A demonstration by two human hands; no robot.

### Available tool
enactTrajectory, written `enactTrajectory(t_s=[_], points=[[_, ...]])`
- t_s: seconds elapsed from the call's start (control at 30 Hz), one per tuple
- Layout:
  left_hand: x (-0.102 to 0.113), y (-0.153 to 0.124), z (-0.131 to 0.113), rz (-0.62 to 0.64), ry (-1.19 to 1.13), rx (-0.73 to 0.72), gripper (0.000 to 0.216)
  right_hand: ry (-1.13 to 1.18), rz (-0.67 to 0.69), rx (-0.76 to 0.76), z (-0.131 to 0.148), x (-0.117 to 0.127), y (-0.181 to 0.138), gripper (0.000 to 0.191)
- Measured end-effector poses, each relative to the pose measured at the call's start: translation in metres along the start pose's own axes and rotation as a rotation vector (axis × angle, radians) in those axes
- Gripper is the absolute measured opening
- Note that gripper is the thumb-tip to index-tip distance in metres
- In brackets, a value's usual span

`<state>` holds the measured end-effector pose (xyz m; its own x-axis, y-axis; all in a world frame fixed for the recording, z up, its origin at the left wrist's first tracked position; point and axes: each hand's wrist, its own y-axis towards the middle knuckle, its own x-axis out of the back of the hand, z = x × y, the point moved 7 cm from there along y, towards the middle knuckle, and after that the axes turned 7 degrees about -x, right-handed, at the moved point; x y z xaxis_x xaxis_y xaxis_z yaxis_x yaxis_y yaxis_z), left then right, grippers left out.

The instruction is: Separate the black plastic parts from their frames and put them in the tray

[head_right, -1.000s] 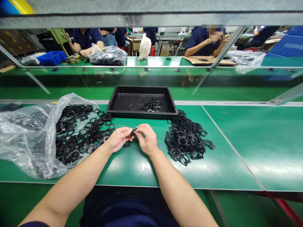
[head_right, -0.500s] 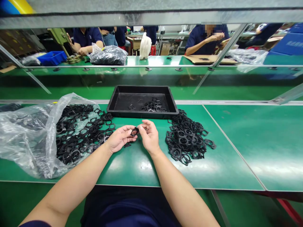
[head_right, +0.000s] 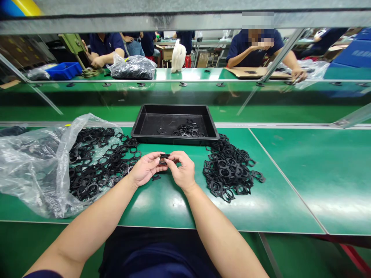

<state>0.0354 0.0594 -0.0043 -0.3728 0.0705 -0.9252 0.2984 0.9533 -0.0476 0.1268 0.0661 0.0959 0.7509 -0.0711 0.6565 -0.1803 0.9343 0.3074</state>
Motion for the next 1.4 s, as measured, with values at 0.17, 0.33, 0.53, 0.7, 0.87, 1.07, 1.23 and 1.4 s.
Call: enactTrajectory(t_s=[0.17, 0.33, 0.53, 0.7, 0.87, 1.07, 1.23, 1.4], points=[[-0.002, 0.000, -0.001, 0.010, -0.003, -0.014, 0.028, -0.030, -0.033, 0.004, 0.001, 0.002, -0.001, 0.007], [-0.002, 0.000, -0.001, 0.010, -0.011, -0.026, 0.027, -0.046, -0.025, 0.036, 0.003, 0.002, -0.001, 0.008], [-0.001, 0.001, -0.001, 0.007, -0.007, -0.030, 0.026, -0.018, -0.017, 0.029, 0.002, 0.001, -0.001, 0.010], [-0.002, 0.001, -0.001, 0.006, 0.002, -0.028, 0.027, -0.029, -0.019, 0.021, 0.002, 0.002, -0.001, 0.007], [-0.001, 0.001, -0.001, -0.006, 0.017, -0.028, 0.027, -0.050, 0.016, -0.019, -0.002, 0.001, -0.001, 0.005], [0.000, 0.001, 0.000, -0.011, 0.012, -0.025, 0.027, -0.045, 0.007, -0.040, -0.004, 0.002, 0.000, 0.005], [0.001, 0.001, 0.000, -0.011, 0.042, -0.004, 0.031, 0.098, 0.039, -0.212, -0.022, -0.004, -0.003, 0.011], [0.002, 0.001, 0.001, -0.021, 0.068, 0.035, 0.036, 0.190, 0.067, -0.307, -0.034, -0.010, -0.006, 0.018]])
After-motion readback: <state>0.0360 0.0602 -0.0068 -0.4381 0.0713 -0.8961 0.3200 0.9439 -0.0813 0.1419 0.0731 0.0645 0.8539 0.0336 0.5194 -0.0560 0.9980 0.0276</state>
